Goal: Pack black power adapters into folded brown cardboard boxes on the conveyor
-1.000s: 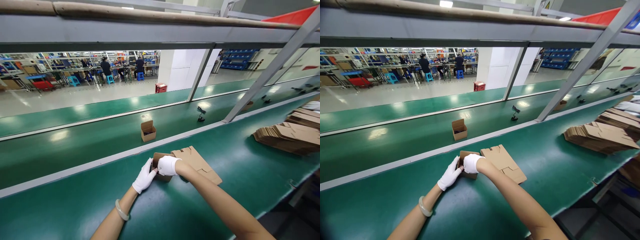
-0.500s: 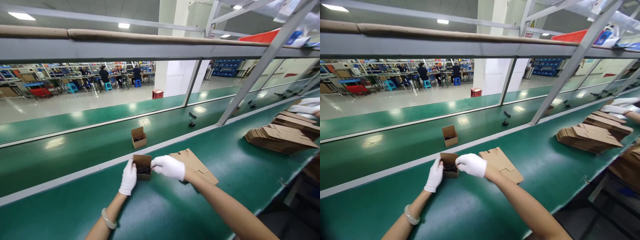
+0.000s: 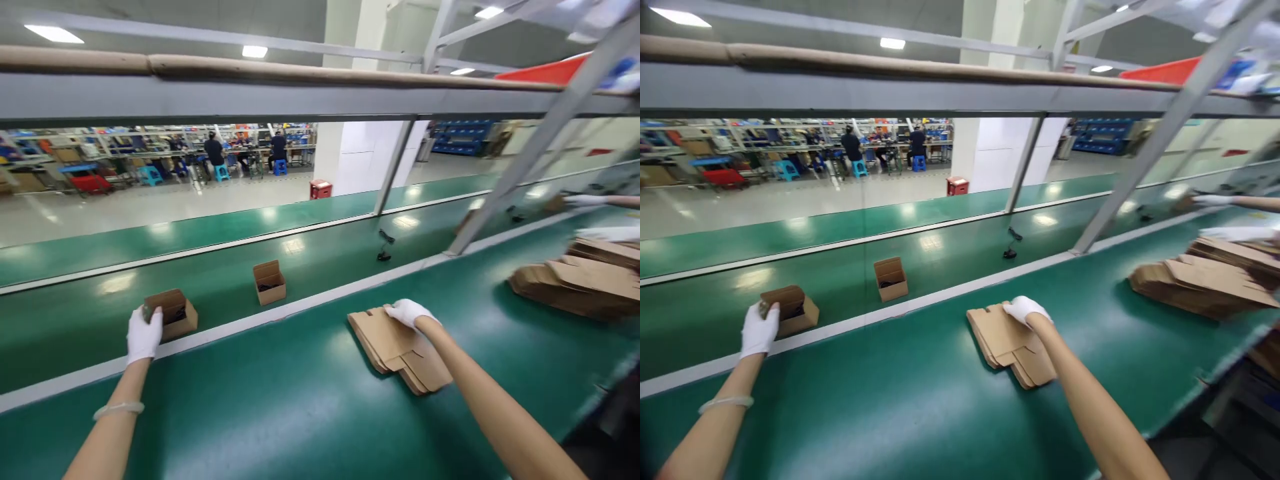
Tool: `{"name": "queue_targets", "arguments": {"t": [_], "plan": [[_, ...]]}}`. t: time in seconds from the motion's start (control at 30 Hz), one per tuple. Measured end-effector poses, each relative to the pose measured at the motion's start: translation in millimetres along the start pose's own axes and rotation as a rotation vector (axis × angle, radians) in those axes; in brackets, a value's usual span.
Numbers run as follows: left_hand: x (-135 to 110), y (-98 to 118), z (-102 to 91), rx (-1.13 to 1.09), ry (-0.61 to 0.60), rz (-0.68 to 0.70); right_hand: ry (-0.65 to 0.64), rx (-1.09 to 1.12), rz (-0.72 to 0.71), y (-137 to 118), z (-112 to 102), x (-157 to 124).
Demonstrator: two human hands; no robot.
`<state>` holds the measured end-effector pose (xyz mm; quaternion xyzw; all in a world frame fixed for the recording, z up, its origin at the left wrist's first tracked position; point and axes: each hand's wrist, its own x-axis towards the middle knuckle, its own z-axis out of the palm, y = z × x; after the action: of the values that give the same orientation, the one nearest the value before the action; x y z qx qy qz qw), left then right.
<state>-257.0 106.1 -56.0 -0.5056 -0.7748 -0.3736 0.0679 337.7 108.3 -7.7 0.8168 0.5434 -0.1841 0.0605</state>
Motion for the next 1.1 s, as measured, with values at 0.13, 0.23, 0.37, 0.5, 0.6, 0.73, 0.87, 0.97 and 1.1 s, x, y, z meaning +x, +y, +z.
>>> {"name": "queue_targets", "arguments": {"t": [0.13,0.23,0.37,0.5,0.6,0.73,0.87,0.97,1.1], "plan": [[-11.4,-1.7,-6.4,0.168,-0.062,0.112,-0.025,-0.045,0.004,-3.2,-14.0,-7.9],[-13.4,-1.5,-4.2,0.231,-0.214,0.179,0.010,-0.074,0.047,-7.9,-30.8,-19.3],[-5.4,-1.2,-6.0,0.264,-0.361,0.165,0.073,-0.069,0.053,-20.6,-48.2,-47.7],[7.7,0.3,-20.9,0.262,-0.448,0.116,0.138,-0.020,-0.108,-41.2,-50.9,-79.8],[8.2,5.0,-40.3,0.233,-0.447,0.085,0.211,0.053,-0.255,-57.1,-40.3,-96.1],[-23.8,30.3,-63.0,0.150,-0.323,0.054,0.293,0.211,-0.431,-79.0,-14.0,-105.3],[-107.7,96.0,-71.6,-0.012,-0.301,0.128,0.341,0.279,-0.570,-114.7,12.0,-119.0],[-177.1,159.4,-78.5,-0.589,-0.677,0.395,0.366,0.258,-0.615,-141.8,24.3,-131.7],[-206.2,214.4,-87.3,-0.885,-0.984,0.333,0.363,0.457,-0.701,-149.3,28.0,-136.9]]}}
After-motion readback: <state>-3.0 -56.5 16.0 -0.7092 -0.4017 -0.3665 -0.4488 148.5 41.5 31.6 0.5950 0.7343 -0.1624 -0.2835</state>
